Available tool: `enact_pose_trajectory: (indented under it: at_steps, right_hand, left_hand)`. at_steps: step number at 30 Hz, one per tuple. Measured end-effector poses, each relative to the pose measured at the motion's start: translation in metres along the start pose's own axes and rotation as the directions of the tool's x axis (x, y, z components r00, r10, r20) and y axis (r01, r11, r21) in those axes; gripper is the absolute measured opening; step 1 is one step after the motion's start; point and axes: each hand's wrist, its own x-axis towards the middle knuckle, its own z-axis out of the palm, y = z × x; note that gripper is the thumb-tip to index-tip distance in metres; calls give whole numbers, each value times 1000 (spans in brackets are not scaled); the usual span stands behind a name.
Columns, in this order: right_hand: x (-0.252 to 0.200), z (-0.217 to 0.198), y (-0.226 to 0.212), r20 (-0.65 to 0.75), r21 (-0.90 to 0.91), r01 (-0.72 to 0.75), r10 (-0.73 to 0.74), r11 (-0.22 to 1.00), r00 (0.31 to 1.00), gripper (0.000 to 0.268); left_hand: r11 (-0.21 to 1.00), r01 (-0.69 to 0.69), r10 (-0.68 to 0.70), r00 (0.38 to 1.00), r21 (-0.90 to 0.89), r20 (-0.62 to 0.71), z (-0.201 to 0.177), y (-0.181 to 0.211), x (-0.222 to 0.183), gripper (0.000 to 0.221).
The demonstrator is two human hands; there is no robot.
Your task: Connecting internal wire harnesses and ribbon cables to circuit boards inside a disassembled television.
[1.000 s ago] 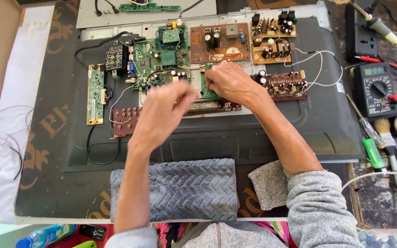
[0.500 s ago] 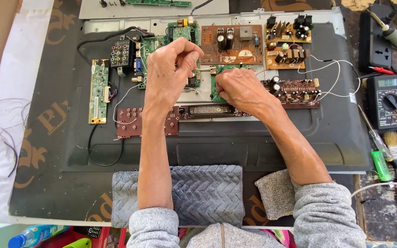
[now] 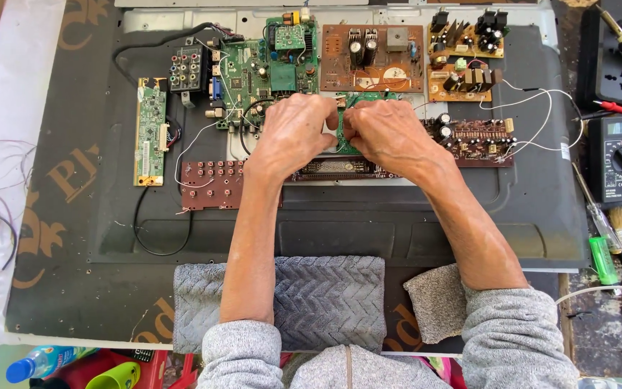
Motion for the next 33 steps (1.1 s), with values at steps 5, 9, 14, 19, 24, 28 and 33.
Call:
enact_pose_trajectory:
  at_steps: [5,9,14,19,24,28,33]
  right_hand:
    - [-1,-2,-2,22,3,-15,15,1000,1000,1]
    - [1,4,4,6,-30,1,-1,1000,1000,1]
    - [1,5,5,10,-20,-17,17,1000,1000,2]
    - [0,5,6,10,-18,-3,4,1000,1000,2]
    - [-1,6,8,22,-92,28,-26,995,999,7]
    - [0,9,10,11,-132,56,-55,990,998,7]
    - [1,0,8,57,95,6,-11,995,998,9]
  left_hand:
    - [993,-79,77,997,90,21,11,-4,4,26]
    - [989,-99,101,995,113,-6,26,-12,12,32]
    - [988,-92,97,995,123,-35,30,-9,15,37]
    - [984,-130,142,986,125,-88,37,-12,16,34]
    - [983,-130,144,984,127,-109,36,-11,17,35]
    - [988,-104,115,989,111,-92,38,-14,18,31]
    - [981,-144,159,981,129,-113,40,-17,21,31]
